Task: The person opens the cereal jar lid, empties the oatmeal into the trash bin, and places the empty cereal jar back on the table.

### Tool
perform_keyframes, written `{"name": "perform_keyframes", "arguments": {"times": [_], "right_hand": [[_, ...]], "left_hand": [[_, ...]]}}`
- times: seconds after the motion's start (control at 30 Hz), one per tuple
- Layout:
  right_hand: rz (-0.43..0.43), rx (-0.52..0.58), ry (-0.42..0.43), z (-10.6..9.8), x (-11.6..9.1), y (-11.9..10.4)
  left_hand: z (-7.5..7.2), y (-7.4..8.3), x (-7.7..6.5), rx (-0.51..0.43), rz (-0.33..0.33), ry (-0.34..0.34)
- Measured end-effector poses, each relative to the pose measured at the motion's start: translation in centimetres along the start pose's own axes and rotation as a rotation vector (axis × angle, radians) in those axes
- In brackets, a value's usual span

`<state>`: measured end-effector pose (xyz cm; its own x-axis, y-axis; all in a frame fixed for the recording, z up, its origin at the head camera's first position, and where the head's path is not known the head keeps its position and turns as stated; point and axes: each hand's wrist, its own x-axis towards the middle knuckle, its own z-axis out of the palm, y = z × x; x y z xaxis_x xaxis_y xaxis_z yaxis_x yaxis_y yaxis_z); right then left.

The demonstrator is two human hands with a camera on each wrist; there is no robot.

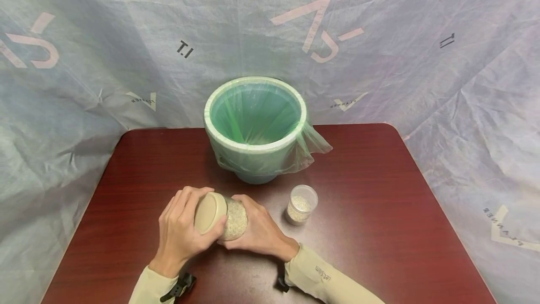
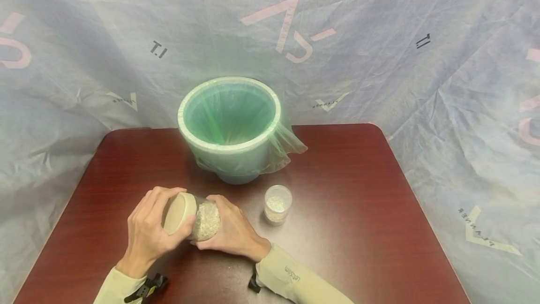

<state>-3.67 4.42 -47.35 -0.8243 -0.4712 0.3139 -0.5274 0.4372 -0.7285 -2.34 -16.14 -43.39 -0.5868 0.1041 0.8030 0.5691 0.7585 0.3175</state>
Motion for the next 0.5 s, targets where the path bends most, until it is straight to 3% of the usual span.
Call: {"name": "perform_keyframes", "arguments": {"times": [0.5], "right_hand": [[0.011, -0.006, 0.011, 0.31, -0.07, 0.21]], "left_hand": [[-0.21, 0.86, 0.01, 0.091, -0.128, -0.026]]}}
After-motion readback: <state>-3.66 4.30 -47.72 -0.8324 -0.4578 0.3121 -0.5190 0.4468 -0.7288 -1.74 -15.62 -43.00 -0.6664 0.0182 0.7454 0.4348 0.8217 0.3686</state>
